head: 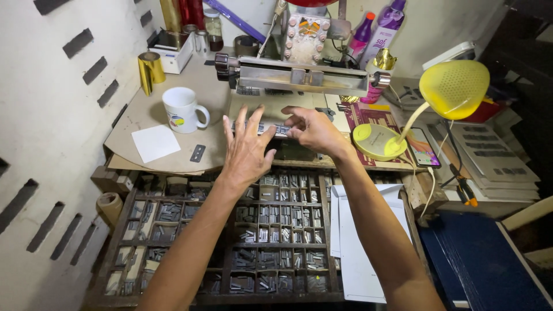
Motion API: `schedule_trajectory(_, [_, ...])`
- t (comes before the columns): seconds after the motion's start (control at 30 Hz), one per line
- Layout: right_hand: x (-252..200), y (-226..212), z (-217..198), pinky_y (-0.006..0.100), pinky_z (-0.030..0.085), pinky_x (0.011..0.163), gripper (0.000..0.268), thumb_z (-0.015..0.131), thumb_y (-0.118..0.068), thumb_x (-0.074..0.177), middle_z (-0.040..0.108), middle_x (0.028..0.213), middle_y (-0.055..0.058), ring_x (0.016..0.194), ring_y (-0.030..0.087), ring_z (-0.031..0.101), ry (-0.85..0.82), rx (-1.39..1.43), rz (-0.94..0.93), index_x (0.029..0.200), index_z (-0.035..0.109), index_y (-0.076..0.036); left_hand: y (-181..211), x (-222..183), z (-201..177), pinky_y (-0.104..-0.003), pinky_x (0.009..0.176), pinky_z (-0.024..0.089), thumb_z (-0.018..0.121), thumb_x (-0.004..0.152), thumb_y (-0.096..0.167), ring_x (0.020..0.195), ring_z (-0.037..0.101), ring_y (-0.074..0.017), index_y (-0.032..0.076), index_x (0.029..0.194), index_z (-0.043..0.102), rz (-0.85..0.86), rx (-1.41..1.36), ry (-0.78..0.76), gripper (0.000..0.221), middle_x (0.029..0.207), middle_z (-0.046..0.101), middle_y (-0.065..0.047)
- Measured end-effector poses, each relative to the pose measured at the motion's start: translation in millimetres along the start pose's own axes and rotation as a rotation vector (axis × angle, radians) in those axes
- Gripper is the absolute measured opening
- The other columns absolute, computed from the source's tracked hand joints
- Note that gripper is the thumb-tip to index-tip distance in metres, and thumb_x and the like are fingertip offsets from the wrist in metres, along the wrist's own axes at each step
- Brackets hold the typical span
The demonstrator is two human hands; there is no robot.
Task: Manually selecting and arranging metal type characters from a type case for letterpress printing.
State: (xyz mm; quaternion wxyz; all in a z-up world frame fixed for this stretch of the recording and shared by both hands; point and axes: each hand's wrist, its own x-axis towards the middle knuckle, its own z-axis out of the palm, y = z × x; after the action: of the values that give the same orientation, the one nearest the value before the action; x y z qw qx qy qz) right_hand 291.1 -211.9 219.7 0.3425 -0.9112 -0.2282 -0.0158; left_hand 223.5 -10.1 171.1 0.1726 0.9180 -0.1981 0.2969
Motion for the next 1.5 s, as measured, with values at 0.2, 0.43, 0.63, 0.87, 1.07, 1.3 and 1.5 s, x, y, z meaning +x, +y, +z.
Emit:
schedule_trajectory(0.2, [-11,-24,-7,0.038,0.059,0.087,0.054,0.076,-0.009,0.09,0.076,0.111,0.015,0.097,0.023,0.073,0.003,-0.014,0.009,0.142,0.063,-0.014,8,2,-5,-0.082,0.114,0.012,0.078,0.085,0.022,0.151,0.025,-0.0501,0.014,0.126,0.072,-0.055,-0.027,-0.019,0.042,0.158,0.039,-0.02])
schedule_trajectory(0.43, [-24,18,-12,0.029,0.053,0.09,0.046,0.071,-0.008,0.096,0.072,0.114,0.008,0.1,0.016,0.066,0.036,0.072,-0.395,0.139,0.055,0.0,-6,-3,-4,-0.085,0.106,0.015,0.081,0.083,0.035,0.135,0.034,-0.0562,0.015,0.121,0.077,0.053,-0.007,0.022,0.043,0.149,0.044,-0.025])
schedule_trajectory(0.63, [-155,-4,-33,0.031,0.033,0.062,0.024,0.058,-0.016,0.122,0.05,0.084,0.003,0.068,0.016,0.043,0.093,-0.135,-0.361,0.1,0.061,-0.005,-22,-23,2,-0.081,0.101,0.015,0.09,0.113,0.047,0.128,0.059,-0.0518,-0.002,0.113,0.076,0.085,0.022,0.043,0.051,0.128,0.075,-0.021])
schedule_trajectory(0.87, [-290,36,138,0.029,0.06,0.09,0.025,0.069,-0.004,0.098,0.071,0.112,0.013,0.099,0.021,0.07,0.238,0.417,-0.229,0.123,0.064,-0.002,30,-111,-19,-0.079,0.12,0.024,0.1,0.105,-0.003,0.149,0.034,-0.0541,-0.012,0.145,0.074,0.137,-0.198,0.172,0.048,0.159,0.042,-0.031])
schedule_trajectory(1.07, [-303,17,177,0.029,0.052,0.061,0.007,0.067,-0.007,0.098,0.068,0.078,0.006,0.062,0.018,0.062,0.339,0.202,-0.261,0.103,0.071,-0.005,24,-224,-5,-0.071,0.122,0.033,0.087,0.101,0.009,0.146,0.045,-0.0554,-0.008,0.138,0.073,0.035,-0.144,0.084,0.043,0.152,0.056,-0.035])
schedule_trajectory(1.3, [-303,16,181,0.032,0.049,0.058,0.006,0.067,-0.007,0.098,0.062,0.072,0.006,0.056,0.02,0.056,0.393,0.068,-0.32,0.103,0.068,-0.004,-9,-319,8,-0.035,0.067,0.041,0.081,0.113,-0.01,0.063,0.05,-0.0198,-0.018,0.143,0.07,-0.428,-0.209,0.283,0.033,0.075,0.058,-0.012])
schedule_trajectory(1.5, [-306,18,184,0.033,0.046,0.056,0.006,0.067,-0.006,0.099,0.061,0.072,0.006,0.056,0.021,0.054,0.41,0.088,-0.32,0.105,0.067,-0.003,-1,-316,7,-0.029,0.056,0.025,0.08,0.114,-0.013,0.052,0.029,-0.0116,-0.02,0.13,0.079,-0.498,-0.268,0.364,0.018,0.06,0.04,-0.005])
